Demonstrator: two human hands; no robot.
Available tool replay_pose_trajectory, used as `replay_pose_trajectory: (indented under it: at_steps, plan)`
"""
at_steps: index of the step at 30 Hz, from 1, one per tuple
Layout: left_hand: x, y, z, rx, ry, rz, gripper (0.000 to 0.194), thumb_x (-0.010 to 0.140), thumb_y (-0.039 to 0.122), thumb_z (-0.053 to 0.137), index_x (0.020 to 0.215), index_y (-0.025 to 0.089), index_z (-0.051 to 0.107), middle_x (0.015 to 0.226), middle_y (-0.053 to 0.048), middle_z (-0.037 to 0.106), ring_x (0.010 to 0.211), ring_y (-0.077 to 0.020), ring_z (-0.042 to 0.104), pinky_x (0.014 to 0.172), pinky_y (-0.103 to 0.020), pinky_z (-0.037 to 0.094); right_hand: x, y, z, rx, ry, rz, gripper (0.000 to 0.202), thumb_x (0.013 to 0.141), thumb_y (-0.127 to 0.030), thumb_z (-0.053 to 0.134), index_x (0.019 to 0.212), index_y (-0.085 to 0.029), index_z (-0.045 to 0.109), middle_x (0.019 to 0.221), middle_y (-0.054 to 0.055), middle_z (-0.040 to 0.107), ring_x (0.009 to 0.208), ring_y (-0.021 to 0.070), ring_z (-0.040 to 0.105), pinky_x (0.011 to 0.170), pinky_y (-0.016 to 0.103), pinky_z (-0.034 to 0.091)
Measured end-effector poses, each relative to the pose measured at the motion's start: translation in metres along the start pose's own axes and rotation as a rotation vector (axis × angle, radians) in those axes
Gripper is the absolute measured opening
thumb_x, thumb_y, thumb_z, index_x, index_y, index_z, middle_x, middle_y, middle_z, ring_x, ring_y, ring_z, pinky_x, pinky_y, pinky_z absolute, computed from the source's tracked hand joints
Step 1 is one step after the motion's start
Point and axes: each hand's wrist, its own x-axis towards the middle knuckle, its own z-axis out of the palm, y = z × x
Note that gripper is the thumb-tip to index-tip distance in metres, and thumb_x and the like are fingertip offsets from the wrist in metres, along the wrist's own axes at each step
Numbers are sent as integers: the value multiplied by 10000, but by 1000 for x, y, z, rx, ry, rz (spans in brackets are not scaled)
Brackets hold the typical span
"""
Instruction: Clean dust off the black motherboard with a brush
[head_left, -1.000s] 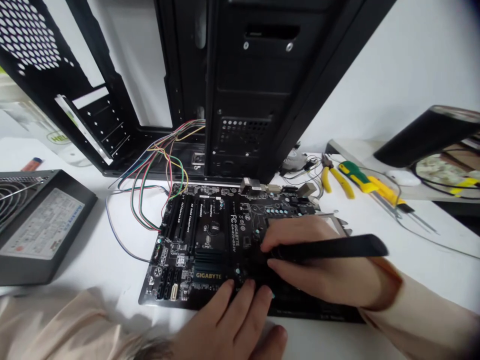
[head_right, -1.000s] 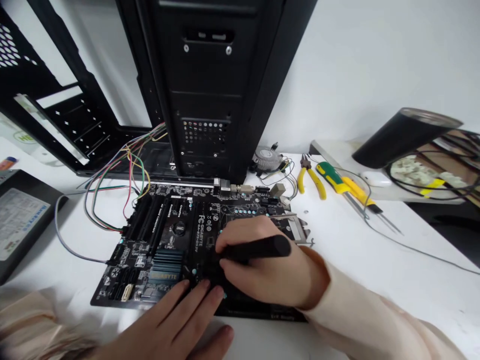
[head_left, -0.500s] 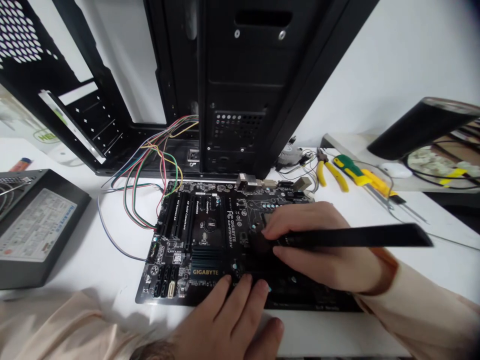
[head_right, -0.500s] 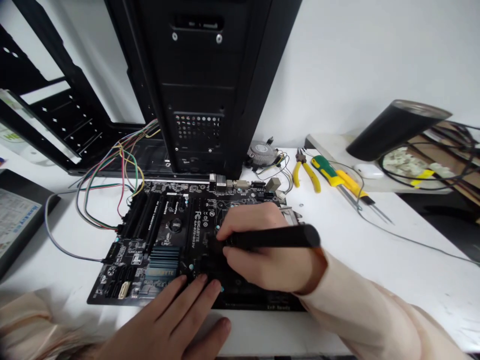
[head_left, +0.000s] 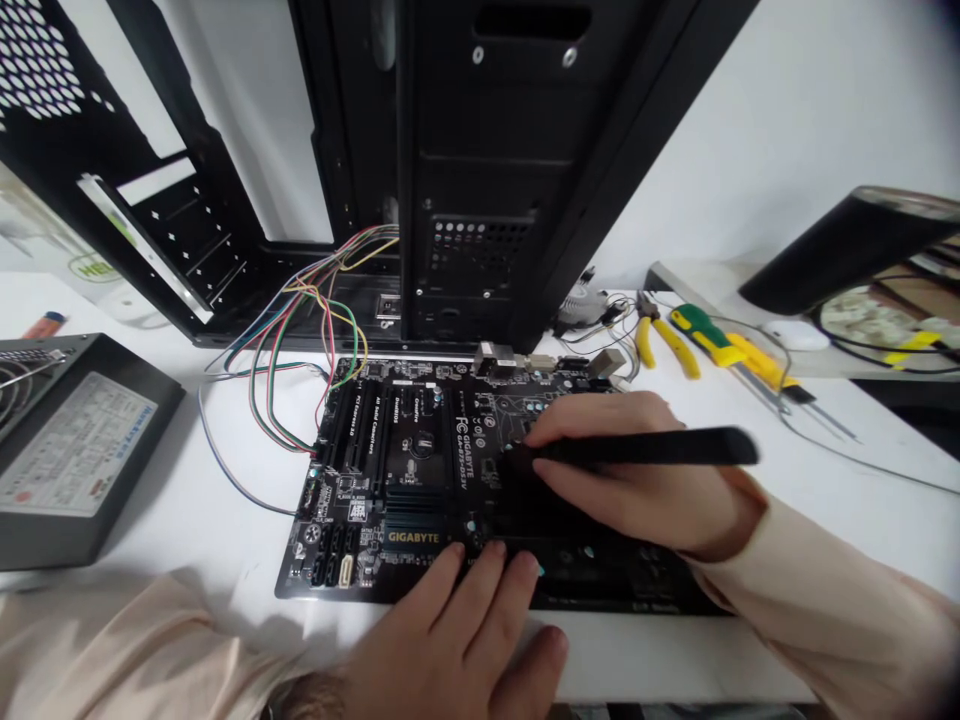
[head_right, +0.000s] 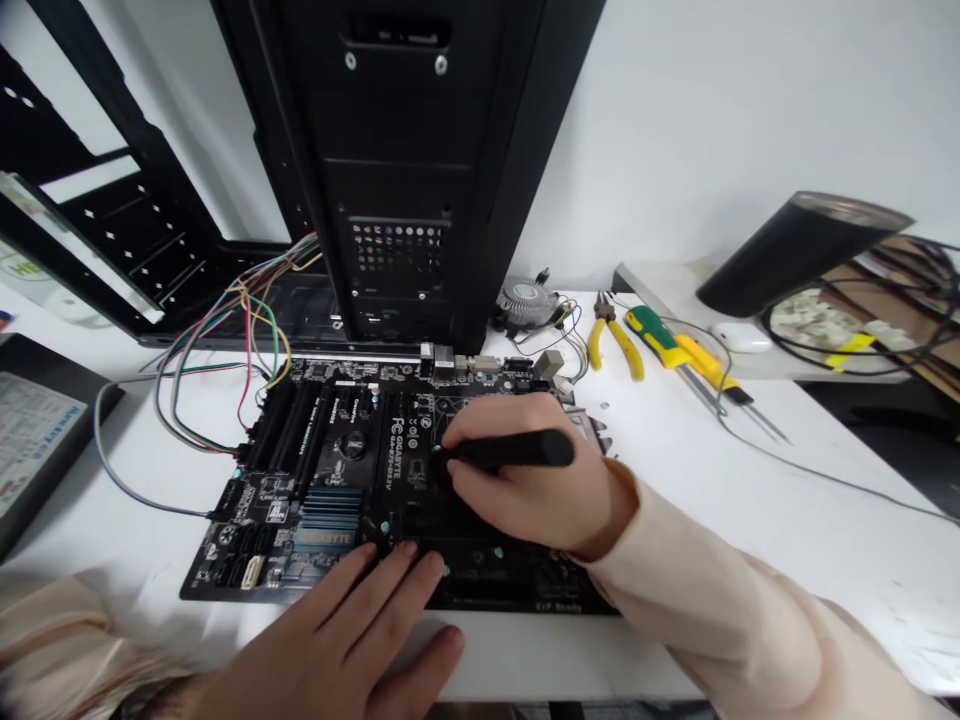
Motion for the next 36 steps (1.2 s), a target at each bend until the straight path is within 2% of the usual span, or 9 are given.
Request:
replay_pose_trajectory:
  at_steps: [3, 6, 12, 17, 22, 24, 28, 33, 36]
  plan:
    - [0, 0, -2, -3, -21, 6, 236, 974, 249, 446, 1190, 226, 540, 1153, -19, 677, 1038, -191, 633, 924, -350, 438, 0, 3, -2, 129, -34, 52, 82, 708, -155, 550, 659, -181, 609, 567, -27, 595, 497, 85, 526, 445, 194, 395]
    - [-1, 1, -1, -6, -22, 8, 242, 970, 257, 461, 1197, 222, 538, 1162, -27, 671, 1046, -192, 627, 932, -352, 437, 0, 6, -5, 16, -133, 46, 91, 710, -147, 552, 666, -181, 624, 586, -18, 619, 527, 100, 551, 494, 216, 430]
    - [-3, 1, 0, -2, -17, 11, 251, 966, 275, 473, 1201, 218, 542, 1182, -48, 659, 1057, -204, 618, 936, -370, 435, -2, 9, -12, 138, -72, 139, 58, 720, -213, 597, 678, -188, 627, 575, -19, 604, 499, 108, 526, 441, 221, 406]
    - [0, 1, -2, -13, -22, -9, 236, 979, 249, 434, 1185, 231, 547, 1166, -16, 671, 1055, -191, 624, 936, -347, 435, 0, 11, -13, -78, -157, 62, 90, 766, -176, 566, 747, -186, 654, 648, 3, 648, 571, 123, 574, 553, 246, 461]
    - [-1, 2, 0, -8, 1, -9, 233, 975, 256, 452, 1186, 217, 542, 1162, -29, 672, 1053, -193, 623, 943, -353, 427, 0, 13, -13, 26, -134, 64, 126, 778, -232, 561, 671, -189, 614, 572, -16, 594, 499, 100, 516, 467, 226, 404]
    - [-2, 2, 0, -4, -12, 5, 244, 973, 264, 460, 1201, 222, 537, 1178, -37, 661, 1058, -195, 618, 949, -357, 419, -1, 14, -14, -44, -197, 42, 144, 778, -220, 542, 650, -188, 600, 553, -15, 573, 498, 102, 494, 476, 235, 388]
    - [-2, 2, 0, -1, -28, 1, 249, 967, 271, 474, 1204, 221, 534, 1183, -41, 656, 1071, -199, 608, 959, -361, 412, 0, 13, -17, -118, -115, 5, 84, 782, -188, 548, 735, -190, 617, 645, 6, 625, 573, 123, 541, 537, 252, 418]
    - [-2, 2, -1, -16, -6, -17, 225, 969, 256, 468, 1177, 224, 546, 1158, -30, 670, 1059, -198, 614, 952, -357, 410, 1, 12, -21, -24, -280, 25, 150, 793, -160, 514, 655, -181, 568, 551, -23, 531, 515, 96, 453, 496, 243, 363]
    - [-1, 3, 0, -14, -9, -13, 225, 965, 259, 478, 1176, 220, 548, 1156, -42, 667, 1043, -201, 618, 956, -365, 400, 1, 13, -22, -95, -229, 53, 125, 801, -161, 512, 707, -169, 593, 613, 3, 575, 575, 117, 493, 561, 265, 395]
